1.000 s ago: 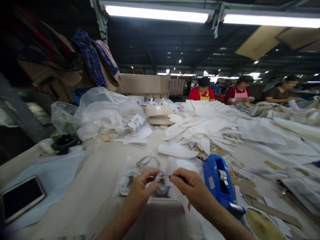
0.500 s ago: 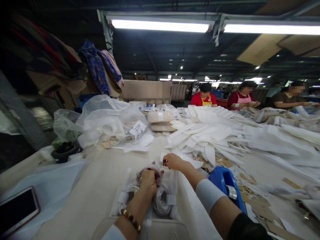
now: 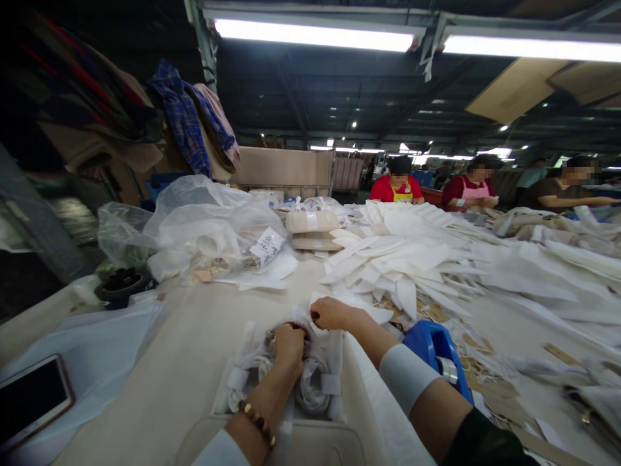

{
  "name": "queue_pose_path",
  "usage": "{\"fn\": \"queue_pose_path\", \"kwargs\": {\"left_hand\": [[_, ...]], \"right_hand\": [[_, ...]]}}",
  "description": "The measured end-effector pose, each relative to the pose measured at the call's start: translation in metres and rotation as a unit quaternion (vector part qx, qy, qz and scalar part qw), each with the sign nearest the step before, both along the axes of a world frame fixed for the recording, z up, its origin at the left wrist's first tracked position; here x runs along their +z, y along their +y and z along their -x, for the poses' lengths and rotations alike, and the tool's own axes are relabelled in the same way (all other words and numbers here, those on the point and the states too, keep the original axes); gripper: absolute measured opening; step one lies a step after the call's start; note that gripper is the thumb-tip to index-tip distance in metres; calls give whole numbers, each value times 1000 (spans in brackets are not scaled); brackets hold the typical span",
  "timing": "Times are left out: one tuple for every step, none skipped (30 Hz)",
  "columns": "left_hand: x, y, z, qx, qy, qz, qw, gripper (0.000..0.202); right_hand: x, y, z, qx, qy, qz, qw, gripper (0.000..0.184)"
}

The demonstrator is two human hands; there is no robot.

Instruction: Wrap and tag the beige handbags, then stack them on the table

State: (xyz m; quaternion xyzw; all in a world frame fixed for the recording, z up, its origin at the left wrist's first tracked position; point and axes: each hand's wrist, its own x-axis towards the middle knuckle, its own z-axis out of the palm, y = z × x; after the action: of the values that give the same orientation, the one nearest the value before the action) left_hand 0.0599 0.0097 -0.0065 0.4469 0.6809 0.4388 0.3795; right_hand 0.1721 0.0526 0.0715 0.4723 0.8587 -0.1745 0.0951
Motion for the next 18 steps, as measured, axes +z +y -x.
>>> {"fn": "queue_pose_path", "kwargs": {"left_hand": [[1,-1,1,-8,0,4,1000,19],[2,-3,3,-15,1,6,1000,18],[3,-4,4,-21,3,6,1000,18],[4,-5,6,-28,6,5,1000,17],[6,-7,7,-37,8,4,999,17],[7,-8,7,-46,10,2,999,17],[9,-10,8,-54,12,-1,998,17],[12,-12,8,-61,14,-6,998,19],[15,-15,8,-66,18,-15,998,21],[18,-18,8,-68,22,-27,997,23],[22,-22,8,-69,27,-42,996,25],[26,-25,9,-69,31,-58,995,27],[31,-29,10,-68,34,-74,994,29],[36,-33,11,-68,37,-87,993,30],[41,-36,13,-67,39,-97,992,31],[45,-38,16,-66,40,-103,992,31],[49,-39,19,-66,38,-106,991,31],[53,-39,23,-65,35,-107,992,29]], "right_hand": [[2,-2,0,1,-16,-24,1000,18],[4,-4,0,4,-31,-45,998,18],[5,-5,0,8,-48,-62,997,18],[6,-7,0,12,-65,-75,995,18],[7,-8,-1,15,-83,-87,993,19],[7,-9,-2,15,-100,-101,990,19],[7,-9,-2,13,-114,-117,986,19],[7,-10,-3,11,-126,-137,983,19],[7,-11,-3,8,-134,-158,978,19],[8,-13,-4,6,-138,-179,974,18],[8,-14,-4,6,-140,-199,970,17],[9,-16,-4,7,-139,-216,966,15],[11,-18,-4,9,-137,-230,963,14],[14,-20,-5,14,-134,-240,961,14],[16,-22,-5,20,-131,-246,960,16],[19,-24,-4,28,-128,-248,960,19],[23,-26,-4,35,-124,-248,960,22],[26,-28,-4,41,-121,-246,961,25]]}}
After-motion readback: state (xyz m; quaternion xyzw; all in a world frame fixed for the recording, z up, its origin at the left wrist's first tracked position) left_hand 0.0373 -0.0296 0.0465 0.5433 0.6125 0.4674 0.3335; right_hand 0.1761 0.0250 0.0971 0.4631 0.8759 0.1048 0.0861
